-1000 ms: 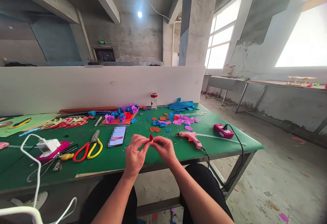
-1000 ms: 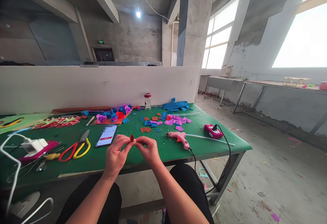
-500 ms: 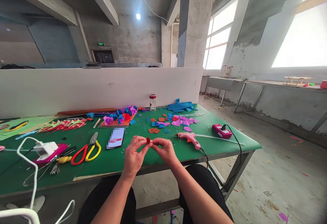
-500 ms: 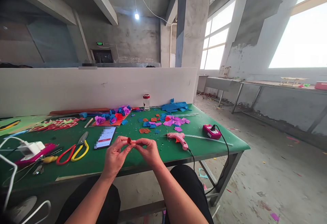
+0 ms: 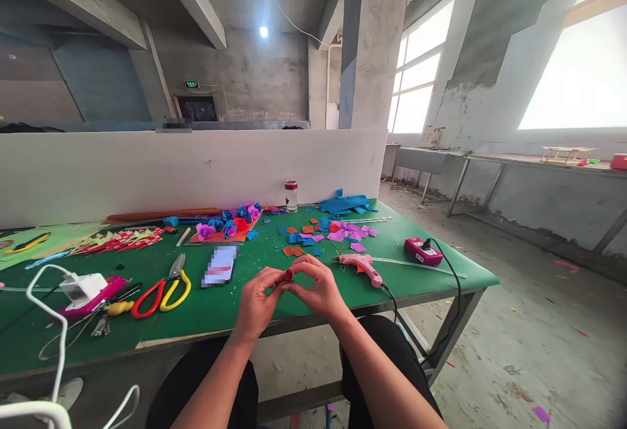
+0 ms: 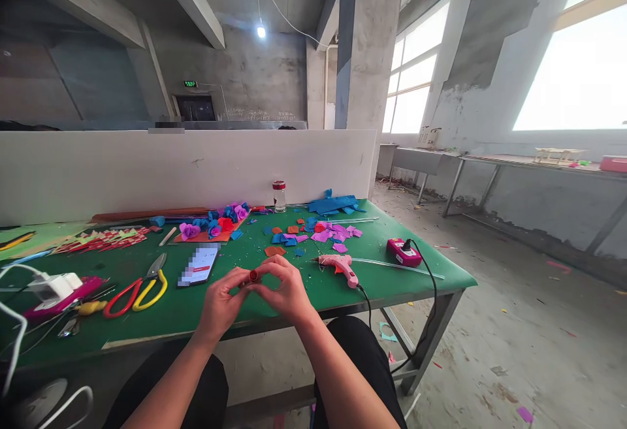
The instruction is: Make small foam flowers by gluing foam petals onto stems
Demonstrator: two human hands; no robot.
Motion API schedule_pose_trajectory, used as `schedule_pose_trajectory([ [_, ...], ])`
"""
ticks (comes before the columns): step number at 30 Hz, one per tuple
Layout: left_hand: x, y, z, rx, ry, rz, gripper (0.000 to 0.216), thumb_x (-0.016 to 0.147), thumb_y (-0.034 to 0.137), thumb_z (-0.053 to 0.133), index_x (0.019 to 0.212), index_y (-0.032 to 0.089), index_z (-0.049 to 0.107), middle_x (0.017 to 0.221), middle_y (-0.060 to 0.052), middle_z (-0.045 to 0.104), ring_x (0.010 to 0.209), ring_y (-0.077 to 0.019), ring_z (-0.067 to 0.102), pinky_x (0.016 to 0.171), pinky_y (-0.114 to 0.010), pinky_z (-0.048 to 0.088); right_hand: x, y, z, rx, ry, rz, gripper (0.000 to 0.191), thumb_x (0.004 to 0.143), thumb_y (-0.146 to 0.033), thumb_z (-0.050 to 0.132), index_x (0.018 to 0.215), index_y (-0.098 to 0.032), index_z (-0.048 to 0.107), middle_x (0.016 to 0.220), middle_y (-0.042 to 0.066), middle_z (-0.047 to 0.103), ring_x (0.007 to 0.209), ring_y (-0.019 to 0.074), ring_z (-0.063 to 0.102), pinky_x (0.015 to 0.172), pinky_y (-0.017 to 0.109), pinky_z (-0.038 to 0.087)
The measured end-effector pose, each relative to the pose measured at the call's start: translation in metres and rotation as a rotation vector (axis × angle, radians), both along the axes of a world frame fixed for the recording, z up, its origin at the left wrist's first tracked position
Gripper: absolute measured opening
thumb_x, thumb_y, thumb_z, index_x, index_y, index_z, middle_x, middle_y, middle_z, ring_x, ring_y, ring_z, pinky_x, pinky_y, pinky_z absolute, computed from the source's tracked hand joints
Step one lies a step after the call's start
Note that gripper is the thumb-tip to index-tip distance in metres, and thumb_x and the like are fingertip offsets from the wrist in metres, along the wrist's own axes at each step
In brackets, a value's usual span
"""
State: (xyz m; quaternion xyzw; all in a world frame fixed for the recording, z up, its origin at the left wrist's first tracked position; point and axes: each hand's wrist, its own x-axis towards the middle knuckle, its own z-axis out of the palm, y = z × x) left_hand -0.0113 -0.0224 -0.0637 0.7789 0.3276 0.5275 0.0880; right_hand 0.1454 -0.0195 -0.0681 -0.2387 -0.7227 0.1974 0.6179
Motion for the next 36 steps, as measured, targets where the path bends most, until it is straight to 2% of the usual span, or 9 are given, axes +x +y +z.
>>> schedule_pose_trajectory([
  [9,-0.0025,0.0020,-0.0019,0.042,0.053,-0.017,0.018,0.089,0.028,0.057,0.090,0.022,0.073,0.082,-0.004,0.072,0.073,-0.0146,0.061,0.070,-0.025,0.049,0.0006,0.0004,0.0004,0.028,0.022,-0.039,0.010,0.080,-0.031,0.069,0.078,-0.022,0.067,0.078,0.003,0.064,0.076,0.0173,0.061,0.072,0.029,0.049],
  [16,-0.0022,0.0023,-0.0014,0.087,0.050,-0.010,0.017,0.089,0.026,0.057,0.089,0.022,0.073,0.079,-0.003,0.071,0.070,-0.0142,0.059,0.067,-0.025,0.049,-0.0012,-0.0007,0.0008,0.027,0.039,-0.050,0.013,0.081,-0.032,0.068,0.074,-0.022,0.066,0.075,0.002,0.063,0.073,0.0169,0.061,0.069,0.029,0.050],
  [19,-0.0021,0.0017,0.0000,0.098,0.050,-0.009,0.018,0.089,0.027,0.056,0.090,0.023,0.074,0.080,-0.003,0.072,0.071,-0.0149,0.060,0.068,-0.026,0.049,-0.0002,-0.0029,0.0020,0.015,0.014,-0.028,0.012,0.080,-0.030,0.069,0.089,-0.023,0.068,0.079,0.002,0.065,0.077,0.0174,0.061,0.074,0.030,0.049],
  [22,-0.0025,0.0015,0.0003,0.097,0.052,-0.008,0.017,0.089,0.027,0.057,0.089,0.023,0.073,0.081,-0.003,0.072,0.072,-0.0152,0.060,0.067,-0.026,0.049,0.0019,-0.0046,0.0023,0.002,-0.004,-0.012,0.033,0.078,-0.028,0.072,0.109,-0.023,0.064,0.084,0.002,0.066,0.081,0.0178,0.062,0.081,0.032,0.048],
  [23,-0.0026,0.0016,0.0000,0.099,0.053,-0.006,0.016,0.089,0.027,0.057,0.089,0.023,0.073,0.081,-0.003,0.072,0.072,-0.0152,0.060,0.068,-0.026,0.049,0.0025,-0.0050,0.0023,0.003,-0.004,-0.013,0.032,0.077,-0.028,0.073,0.108,-0.023,0.064,0.084,0.002,0.066,0.082,0.0178,0.062,0.081,0.032,0.048],
  [27,-0.0029,0.0032,-0.0025,0.117,0.074,0.001,0.015,0.089,0.027,0.058,0.089,0.022,0.072,0.082,-0.003,0.072,0.074,-0.0149,0.060,0.070,-0.026,0.049,0.0024,-0.0060,0.0034,0.028,-0.003,-0.044,0.008,0.081,-0.029,0.069,0.084,-0.022,0.066,0.078,0.002,0.066,0.077,0.0173,0.061,0.073,0.030,0.049],
  [30,-0.0027,0.0042,-0.0040,0.134,0.090,-0.001,0.016,0.089,0.026,0.057,0.091,0.023,0.072,0.083,-0.003,0.072,0.075,-0.0148,0.060,0.071,-0.027,0.048,0.0012,-0.0057,0.0044,0.046,0.006,-0.075,0.009,0.082,-0.030,0.067,0.076,-0.022,0.065,0.074,0.002,0.066,0.073,0.0171,0.060,0.069,0.030,0.049],
  [36,-0.0012,0.0034,-0.0030,0.119,0.068,-0.008,0.019,0.090,0.028,0.055,0.092,0.023,0.073,0.080,-0.003,0.072,0.071,-0.0145,0.059,0.067,-0.026,0.048,0.0016,-0.0034,0.0031,0.038,-0.001,-0.069,0.012,0.082,-0.032,0.067,0.078,-0.022,0.066,0.074,0.002,0.066,0.074,0.0170,0.060,0.070,0.030,0.049],
])
